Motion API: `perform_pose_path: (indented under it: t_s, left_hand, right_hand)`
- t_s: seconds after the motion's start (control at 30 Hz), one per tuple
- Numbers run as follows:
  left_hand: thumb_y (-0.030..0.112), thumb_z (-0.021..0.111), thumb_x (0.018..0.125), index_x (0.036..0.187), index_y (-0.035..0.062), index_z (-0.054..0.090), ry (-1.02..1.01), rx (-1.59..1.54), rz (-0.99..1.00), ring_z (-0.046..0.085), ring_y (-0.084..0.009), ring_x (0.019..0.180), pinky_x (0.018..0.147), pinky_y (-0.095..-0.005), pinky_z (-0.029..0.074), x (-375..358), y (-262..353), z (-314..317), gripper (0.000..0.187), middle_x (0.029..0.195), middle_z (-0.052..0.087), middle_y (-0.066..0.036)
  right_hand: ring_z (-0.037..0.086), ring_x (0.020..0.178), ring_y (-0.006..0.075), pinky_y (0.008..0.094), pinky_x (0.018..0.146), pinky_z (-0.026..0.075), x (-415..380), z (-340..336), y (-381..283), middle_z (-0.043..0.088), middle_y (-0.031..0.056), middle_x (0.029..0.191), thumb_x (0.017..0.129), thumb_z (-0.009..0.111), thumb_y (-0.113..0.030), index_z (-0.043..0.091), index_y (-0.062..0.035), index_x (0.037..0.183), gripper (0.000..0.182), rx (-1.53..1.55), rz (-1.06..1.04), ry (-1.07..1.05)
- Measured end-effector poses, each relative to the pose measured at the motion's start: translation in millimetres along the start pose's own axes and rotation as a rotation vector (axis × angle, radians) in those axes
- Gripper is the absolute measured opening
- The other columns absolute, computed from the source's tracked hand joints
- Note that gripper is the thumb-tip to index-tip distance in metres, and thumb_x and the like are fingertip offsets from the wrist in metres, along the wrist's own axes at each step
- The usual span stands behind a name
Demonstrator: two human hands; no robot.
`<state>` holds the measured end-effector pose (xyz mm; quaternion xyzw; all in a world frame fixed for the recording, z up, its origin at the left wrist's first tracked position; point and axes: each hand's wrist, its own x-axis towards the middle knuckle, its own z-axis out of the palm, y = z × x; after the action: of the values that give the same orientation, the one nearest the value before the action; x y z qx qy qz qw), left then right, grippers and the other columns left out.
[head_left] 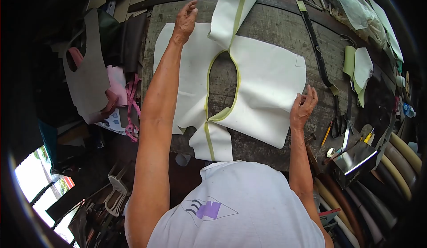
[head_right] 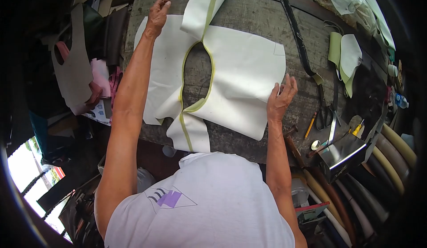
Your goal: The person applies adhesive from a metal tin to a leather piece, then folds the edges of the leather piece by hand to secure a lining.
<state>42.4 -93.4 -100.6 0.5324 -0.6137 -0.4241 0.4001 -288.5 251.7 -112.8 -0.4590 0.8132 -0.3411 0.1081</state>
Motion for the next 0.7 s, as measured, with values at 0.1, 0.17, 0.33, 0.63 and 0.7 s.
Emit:
perform_pose_path:
  t_s: [0.1, 0.17, 0.33, 0.63, 0.7]
  left_hand:
    - [0.017, 0.058, 0.093, 0.129, 0.0054, 0.058, 0.186, 0.443, 0.044, 0.055, -0.0333, 0.118, 0.1, -0.0424, 0.045, -59.9, -2.6, -47.4, 0.038, 0.127, 0.056, -0.017]
    - [0.015, 0.06, 0.087, 0.125, 0.0036, 0.058, 0.256, 0.704, 0.066, 0.053, -0.0391, 0.116, 0.1, -0.0473, 0.044, -126.1, -29.1, -85.4, 0.04, 0.123, 0.056, -0.021]
    - [0.034, 0.07, 0.085, 0.133, 0.0, 0.049, 0.437, 0.96, -0.487, 0.046, -0.0435, 0.121, 0.098, -0.0528, 0.041, -330.5, -36.7, -136.2, 0.063, 0.128, 0.047, -0.026]
    - [0.033, 0.072, 0.085, 0.118, -0.0001, 0.053, 0.358, 1.029, -0.399, 0.042, -0.04, 0.122, 0.097, -0.0515, 0.041, -393.3, -32.4, -96.5, 0.05, 0.125, 0.047, -0.018]
    - [0.025, 0.07, 0.088, 0.115, -0.0005, 0.054, 0.344, 1.027, -0.334, 0.044, -0.0394, 0.12, 0.095, -0.05, 0.042, -386.8, -40.1, -97.6, 0.041, 0.123, 0.049, -0.019]
  right_hand:
    - [0.055, 0.104, 0.0203, 0.0343, 0.084, 0.054, -22.5, -21.6, 4.0, 0.033, 0.018, 0.144, 0.098, 0.057, -0.011, 0.042, -0.005, 0.143, 0.048, 0.046, 0.008, 0.006]
    - [0.056, 0.104, 0.0205, 0.034, 0.083, 0.053, -52.9, -43.0, 7.1, 0.031, 0.0181, 0.146, 0.099, 0.057, -0.018, 0.037, -0.005, 0.147, 0.053, 0.08, 0.077, -0.056]
    - [0.056, 0.104, 0.0209, 0.0343, 0.086, 0.052, -149.6, -84.7, -1.7, 0.028, 0.0184, 0.149, 0.096, 0.065, -0.021, 0.026, -0.009, 0.153, 0.07, 0.225, 0.177, -0.294]
    - [0.058, 0.106, 0.0246, 0.0328, 0.086, 0.055, -170.0, -63.0, 3.6, 0.028, 0.0167, 0.155, 0.08, 0.067, 0.014, 0.026, -0.0181, 0.155, 0.092, 0.175, -0.261, -0.24]
    - [0.058, 0.106, 0.0249, 0.0324, 0.086, 0.055, -160.3, -67.7, 0.9, 0.03, 0.0167, 0.153, 0.082, 0.065, 0.013, 0.027, -0.0177, 0.155, 0.088, 0.236, -0.314, -0.171]
